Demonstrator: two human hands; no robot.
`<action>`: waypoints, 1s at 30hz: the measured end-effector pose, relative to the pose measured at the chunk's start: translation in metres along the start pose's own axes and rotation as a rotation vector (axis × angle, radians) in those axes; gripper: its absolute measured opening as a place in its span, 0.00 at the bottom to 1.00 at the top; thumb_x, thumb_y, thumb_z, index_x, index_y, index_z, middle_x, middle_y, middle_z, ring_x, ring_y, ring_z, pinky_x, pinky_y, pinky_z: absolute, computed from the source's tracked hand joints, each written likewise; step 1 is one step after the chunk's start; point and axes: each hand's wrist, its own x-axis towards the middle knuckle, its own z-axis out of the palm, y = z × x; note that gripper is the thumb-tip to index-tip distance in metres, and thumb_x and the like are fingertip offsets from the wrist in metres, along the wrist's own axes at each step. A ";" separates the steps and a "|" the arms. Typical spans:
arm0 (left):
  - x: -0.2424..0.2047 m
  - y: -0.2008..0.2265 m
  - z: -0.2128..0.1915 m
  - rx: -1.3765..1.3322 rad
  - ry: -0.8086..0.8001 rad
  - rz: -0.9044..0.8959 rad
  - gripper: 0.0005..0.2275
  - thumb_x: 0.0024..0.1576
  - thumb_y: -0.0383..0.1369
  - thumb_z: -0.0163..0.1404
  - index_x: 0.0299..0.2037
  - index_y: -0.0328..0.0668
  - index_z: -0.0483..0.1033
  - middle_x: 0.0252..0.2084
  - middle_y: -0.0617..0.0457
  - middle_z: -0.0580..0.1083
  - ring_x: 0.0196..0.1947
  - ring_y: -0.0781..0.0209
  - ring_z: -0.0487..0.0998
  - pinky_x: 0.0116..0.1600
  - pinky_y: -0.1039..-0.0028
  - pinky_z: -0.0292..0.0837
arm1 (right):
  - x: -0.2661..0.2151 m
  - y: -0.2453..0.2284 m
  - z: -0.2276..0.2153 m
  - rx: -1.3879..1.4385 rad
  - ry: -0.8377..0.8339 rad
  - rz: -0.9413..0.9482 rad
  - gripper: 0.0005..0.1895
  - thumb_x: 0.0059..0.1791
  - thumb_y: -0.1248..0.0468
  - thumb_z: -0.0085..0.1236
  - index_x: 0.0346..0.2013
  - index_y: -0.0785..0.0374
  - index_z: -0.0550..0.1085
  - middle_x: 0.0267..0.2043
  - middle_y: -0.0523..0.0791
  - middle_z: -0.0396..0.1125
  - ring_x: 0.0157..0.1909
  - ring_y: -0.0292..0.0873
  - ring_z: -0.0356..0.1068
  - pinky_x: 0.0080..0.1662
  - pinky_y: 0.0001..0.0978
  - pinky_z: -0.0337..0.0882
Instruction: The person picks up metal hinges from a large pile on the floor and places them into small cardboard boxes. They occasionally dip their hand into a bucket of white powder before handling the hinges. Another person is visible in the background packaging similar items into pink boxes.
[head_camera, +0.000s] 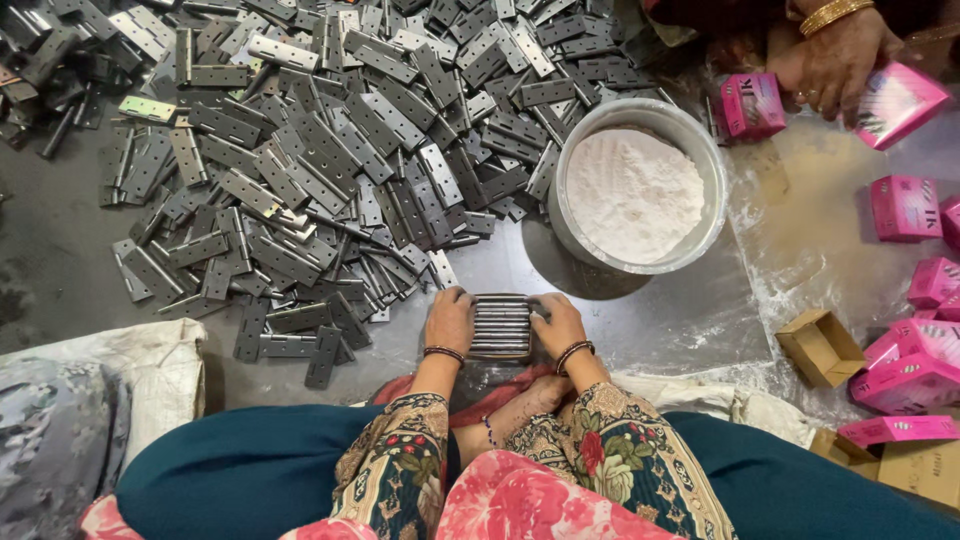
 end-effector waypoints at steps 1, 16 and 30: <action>0.003 -0.003 0.001 -0.012 -0.022 -0.022 0.05 0.55 0.29 0.55 0.39 0.43 0.81 0.45 0.48 0.76 0.49 0.44 0.75 0.53 0.59 0.72 | 0.001 -0.008 -0.005 0.000 -0.016 0.009 0.18 0.43 0.69 0.58 0.47 0.60 0.78 0.48 0.50 0.71 0.48 0.52 0.73 0.46 0.40 0.75; 0.018 -0.021 0.016 -0.034 -0.069 0.002 0.06 0.55 0.28 0.54 0.41 0.40 0.76 0.44 0.45 0.74 0.49 0.41 0.74 0.53 0.56 0.71 | 0.057 -0.215 -0.138 -0.685 -0.422 -0.459 0.11 0.49 0.62 0.55 0.46 0.56 0.76 0.43 0.48 0.68 0.48 0.53 0.70 0.47 0.46 0.72; 0.001 -0.013 0.019 -0.138 0.035 -0.096 0.08 0.53 0.28 0.55 0.41 0.46 0.82 0.48 0.47 0.75 0.52 0.43 0.74 0.54 0.56 0.72 | -0.060 -0.216 -0.279 -1.456 -0.688 -0.341 0.14 0.46 0.64 0.51 0.46 0.54 0.72 0.47 0.42 0.66 0.53 0.46 0.68 0.50 0.41 0.73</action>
